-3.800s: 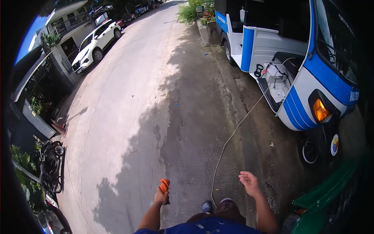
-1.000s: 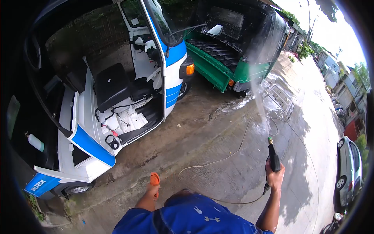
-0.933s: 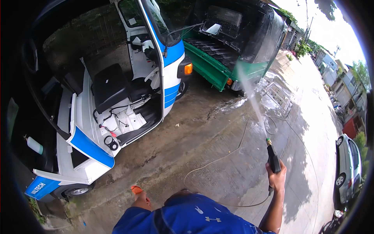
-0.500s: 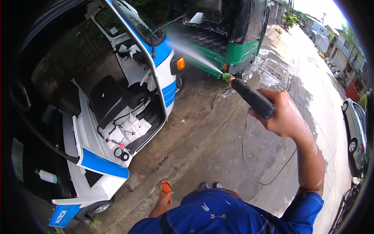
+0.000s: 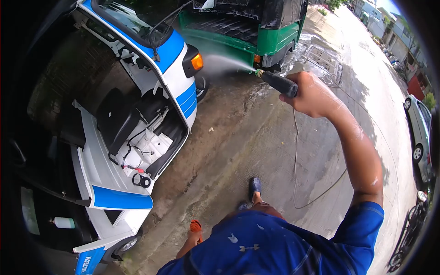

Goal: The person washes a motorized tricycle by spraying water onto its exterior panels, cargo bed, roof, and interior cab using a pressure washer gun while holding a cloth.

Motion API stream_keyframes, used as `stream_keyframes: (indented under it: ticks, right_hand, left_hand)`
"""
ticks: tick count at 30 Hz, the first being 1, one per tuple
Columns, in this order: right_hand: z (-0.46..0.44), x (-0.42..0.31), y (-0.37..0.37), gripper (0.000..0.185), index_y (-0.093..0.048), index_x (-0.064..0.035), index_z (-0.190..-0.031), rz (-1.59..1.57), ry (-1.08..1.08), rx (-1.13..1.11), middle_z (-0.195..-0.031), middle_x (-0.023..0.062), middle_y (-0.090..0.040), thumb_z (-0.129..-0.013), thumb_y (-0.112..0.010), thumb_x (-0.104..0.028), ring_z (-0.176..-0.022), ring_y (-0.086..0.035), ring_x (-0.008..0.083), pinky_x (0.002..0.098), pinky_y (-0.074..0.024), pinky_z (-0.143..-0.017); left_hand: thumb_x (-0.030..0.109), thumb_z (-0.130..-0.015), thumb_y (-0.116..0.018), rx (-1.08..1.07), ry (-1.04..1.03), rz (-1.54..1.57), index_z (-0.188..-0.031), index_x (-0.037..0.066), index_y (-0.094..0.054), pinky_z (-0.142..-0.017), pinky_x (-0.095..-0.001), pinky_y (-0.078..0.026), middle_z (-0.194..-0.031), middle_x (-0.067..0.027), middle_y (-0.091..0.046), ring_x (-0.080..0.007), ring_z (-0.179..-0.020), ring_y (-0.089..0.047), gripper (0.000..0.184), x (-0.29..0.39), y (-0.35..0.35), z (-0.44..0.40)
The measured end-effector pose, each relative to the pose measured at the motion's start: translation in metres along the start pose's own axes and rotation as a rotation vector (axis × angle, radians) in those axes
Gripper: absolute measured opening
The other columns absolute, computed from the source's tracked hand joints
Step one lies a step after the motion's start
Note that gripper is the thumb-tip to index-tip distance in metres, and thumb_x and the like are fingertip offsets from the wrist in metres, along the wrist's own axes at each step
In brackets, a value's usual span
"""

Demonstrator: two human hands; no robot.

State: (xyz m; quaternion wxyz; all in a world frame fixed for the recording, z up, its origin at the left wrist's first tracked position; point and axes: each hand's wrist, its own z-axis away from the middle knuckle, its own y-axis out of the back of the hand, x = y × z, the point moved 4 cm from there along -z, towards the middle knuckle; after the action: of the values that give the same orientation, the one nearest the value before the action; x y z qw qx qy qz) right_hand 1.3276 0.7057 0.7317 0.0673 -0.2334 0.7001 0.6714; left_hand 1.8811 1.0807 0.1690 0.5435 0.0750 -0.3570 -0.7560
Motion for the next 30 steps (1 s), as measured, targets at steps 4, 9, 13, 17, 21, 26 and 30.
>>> stream_keyframes:
  ticks: [4,9,13,17,21,26,30]
  right_hand:
    - [-0.023,0.062,-0.035,0.038,-0.075,0.0038,-0.107,-0.163,-0.055,-0.048,-0.085,0.0284,-0.072,-0.084,-0.079,-0.026,-0.088,-0.074,0.0429,0.0466,-0.0565,-0.082]
    - [-0.037,0.141,-0.105,0.038,-0.074,0.0035,-0.102,-0.309,-0.128,-0.132,-0.083,0.0275,-0.073,-0.084,-0.08,-0.03,-0.089,-0.073,0.0435,0.047,-0.0564,-0.082]
    - [0.002,0.23,-0.251,0.037,-0.071,0.0045,-0.082,-0.328,-0.362,-0.656,-0.066,0.0164,-0.068,-0.081,-0.084,-0.03,-0.058,-0.07,0.0283,0.0427,-0.0537,-0.058]
    - [0.1,0.303,-0.402,0.037,-0.064,0.001,-0.063,-0.523,-0.681,-0.883,-0.055,0.0083,-0.06,-0.083,-0.081,-0.025,-0.043,-0.058,0.0197,0.0384,-0.0472,-0.043]
    - [0.164,0.309,-0.456,0.038,-0.064,0.0004,-0.065,-0.7,-0.91,-0.841,-0.055,0.0077,-0.059,-0.085,-0.08,-0.027,-0.044,-0.057,0.0194,0.0383,-0.047,-0.043]
    - [0.173,0.286,-0.432,0.054,-0.062,0.0,-0.107,-0.847,-0.905,-0.594,-0.073,0.0115,-0.069,-0.086,-0.087,-0.043,-0.059,-0.068,0.023,0.0404,-0.0541,-0.055]
    - [0.151,0.282,-0.375,0.067,-0.053,-0.0074,-0.137,-0.606,-0.62,-0.153,-0.095,0.0204,-0.074,-0.09,-0.083,-0.043,-0.087,-0.075,0.0343,0.0463,-0.0581,-0.079]
  left_hand:
    - [0.03,-0.088,-0.081,0.016,0.147,-0.099,-0.125,0.001,-0.063,-0.081,-0.043,-0.057,-0.111,-0.0157,-0.073,-0.0285,-0.092,-0.072,0.051,0.004,-0.007,0.015]
    - [0.033,-0.095,-0.073,0.099,-0.002,-0.013,-0.128,0.001,-0.061,-0.079,-0.045,-0.058,-0.113,-0.0165,-0.072,-0.0296,-0.091,-0.072,0.048,0.073,-0.02,0.007]
    - [0.034,-0.101,-0.067,0.107,-0.222,0.216,-0.131,0.0,-0.059,-0.078,-0.0465,-0.058,-0.114,-0.0171,-0.071,-0.0305,-0.091,-0.071,0.046,0.142,-0.015,-0.008]
    - [0.036,-0.106,-0.06,-0.003,-0.411,0.421,-0.133,0.0,-0.057,-0.077,-0.0481,-0.058,-0.114,-0.0177,-0.069,-0.0314,-0.09,-0.07,0.045,0.23,-0.016,-0.022]
    - [0.033,-0.108,-0.058,0.377,-0.805,-0.201,-0.133,-0.001,-0.057,-0.088,-0.0493,-0.056,-0.117,-0.023,-0.068,-0.0397,-0.093,-0.069,0.043,0.306,0.001,-0.027]
    - [0.028,-0.103,-0.064,0.321,-0.722,-0.318,-0.136,-0.003,-0.055,-0.1,-0.0523,-0.05,-0.13,-0.0302,-0.062,-0.047,-0.117,-0.062,0.046,0.359,-0.01,-0.039]
    - [0.027,-0.1,-0.066,0.127,-0.573,-0.324,-0.139,-0.005,-0.054,-0.107,-0.0528,-0.046,-0.144,-0.0315,-0.054,-0.0472,-0.131,-0.055,0.052,0.358,-0.018,-0.051]
